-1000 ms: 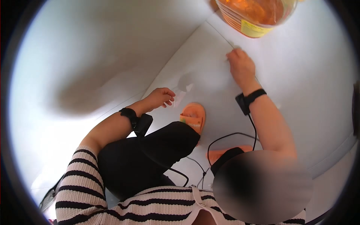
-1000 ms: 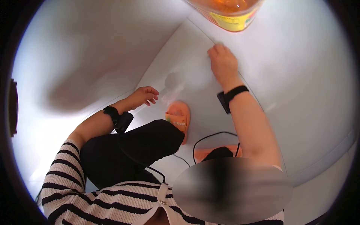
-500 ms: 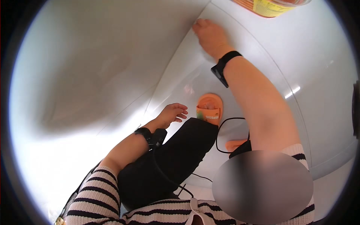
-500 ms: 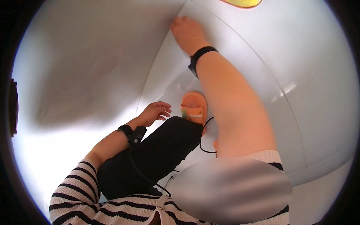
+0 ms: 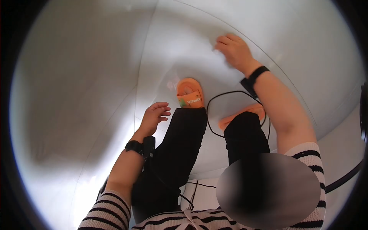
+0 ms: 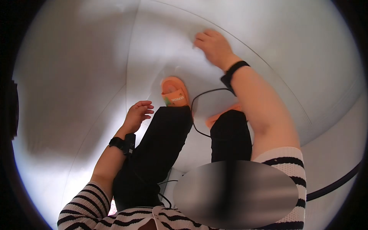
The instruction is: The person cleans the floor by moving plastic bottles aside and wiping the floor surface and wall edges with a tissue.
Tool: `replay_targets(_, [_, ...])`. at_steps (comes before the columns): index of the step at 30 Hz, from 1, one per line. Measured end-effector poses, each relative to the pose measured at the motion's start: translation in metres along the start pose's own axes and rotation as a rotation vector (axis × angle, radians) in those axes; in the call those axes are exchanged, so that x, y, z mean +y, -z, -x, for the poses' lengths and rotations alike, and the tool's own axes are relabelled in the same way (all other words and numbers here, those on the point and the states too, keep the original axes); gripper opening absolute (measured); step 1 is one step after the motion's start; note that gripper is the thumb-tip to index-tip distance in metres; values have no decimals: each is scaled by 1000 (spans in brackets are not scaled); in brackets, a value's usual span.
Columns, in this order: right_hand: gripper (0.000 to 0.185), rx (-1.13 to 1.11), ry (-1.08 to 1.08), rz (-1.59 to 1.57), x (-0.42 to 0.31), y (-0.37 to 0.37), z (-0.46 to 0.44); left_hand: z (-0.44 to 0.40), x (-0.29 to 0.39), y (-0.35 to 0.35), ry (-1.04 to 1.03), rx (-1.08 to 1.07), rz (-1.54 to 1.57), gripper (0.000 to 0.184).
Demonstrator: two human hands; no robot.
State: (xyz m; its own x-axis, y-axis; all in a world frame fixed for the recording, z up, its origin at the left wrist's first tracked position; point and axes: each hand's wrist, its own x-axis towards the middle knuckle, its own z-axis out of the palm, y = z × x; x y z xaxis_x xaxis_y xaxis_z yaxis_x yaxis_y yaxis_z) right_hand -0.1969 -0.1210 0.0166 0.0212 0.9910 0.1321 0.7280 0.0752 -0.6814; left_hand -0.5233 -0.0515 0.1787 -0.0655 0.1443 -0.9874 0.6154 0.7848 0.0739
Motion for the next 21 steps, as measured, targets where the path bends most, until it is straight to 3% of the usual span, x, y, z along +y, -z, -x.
replay_targets(7, [15,71,-320,211,29,66,172,41,23,-17,-125,-21,-250,22])
replay_targets(12, [7,178,-730,346,28,99,296,78,28,-43,-127,-39,-359,19])
replay_targets(14, [9,429,-1416,165,9,108,327,95,14,-53,-142,-53,-388,19])
replay_targets(21, [18,651,-1799,2,-155,35,426,135,-16,-64,-24,-170,-503,20])
